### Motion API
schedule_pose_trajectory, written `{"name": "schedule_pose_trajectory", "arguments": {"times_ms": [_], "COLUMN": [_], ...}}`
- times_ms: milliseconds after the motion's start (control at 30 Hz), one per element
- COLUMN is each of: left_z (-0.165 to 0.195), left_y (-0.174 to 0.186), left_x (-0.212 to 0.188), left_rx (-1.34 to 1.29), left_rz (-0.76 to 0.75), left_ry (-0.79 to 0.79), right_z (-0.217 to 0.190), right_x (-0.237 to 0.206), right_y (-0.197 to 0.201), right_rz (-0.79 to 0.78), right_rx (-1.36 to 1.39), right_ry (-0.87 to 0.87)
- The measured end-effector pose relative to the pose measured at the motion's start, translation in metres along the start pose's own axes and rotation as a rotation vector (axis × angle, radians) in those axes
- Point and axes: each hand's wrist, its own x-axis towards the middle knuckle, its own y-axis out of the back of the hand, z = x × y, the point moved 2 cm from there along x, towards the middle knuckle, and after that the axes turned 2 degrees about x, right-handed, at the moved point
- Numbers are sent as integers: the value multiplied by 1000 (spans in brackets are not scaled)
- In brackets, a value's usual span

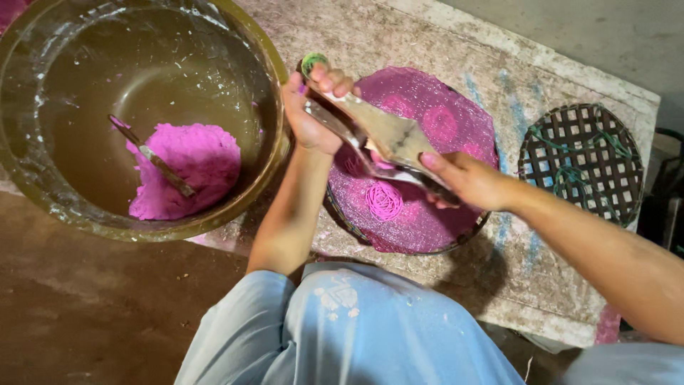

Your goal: The person loads pink paste into a handheld extruder tool over a bowl, then squeezes the tool to pipe rosette swirls onto round trays lined with pink discs. They refill the tool with paste from the bowl, rotate the trays to reach empty spots, and stack finished trays aside as they fill them.

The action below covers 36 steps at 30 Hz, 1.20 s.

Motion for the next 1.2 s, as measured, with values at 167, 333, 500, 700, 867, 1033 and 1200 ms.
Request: {"name": "schedule_pose_trajectory", "arguments": {"times_ms": [167, 333, 500, 700, 867, 1033, 1200], "left_z": [-1, 13, -15, -2, -9, -16, -2], "left_y": [-1, -2, -12, -21, 4, 19, -16], "left_x": [21, 15, 20, 41, -4, -28, -74], "left_rx": [76, 141, 92, 202, 1049, 957, 1970], "left_rz": [0, 25, 26, 403, 643, 492, 89], "left_ry": [-59, -46, -115, 108, 702, 754, 514], "right_z": [-14, -16, -10, 2, 17, 20, 32], "right_x": [4, 4, -2, 17, 14, 21, 25], "right_y": [16, -2, 23, 22, 20, 20, 33], "right_rz": [161, 65, 149, 170, 162, 233, 285], "right_rx": [-206, 62, -126, 66, 69, 120, 161], "right_ry": [67, 110, -22, 185, 253, 249, 283]}}
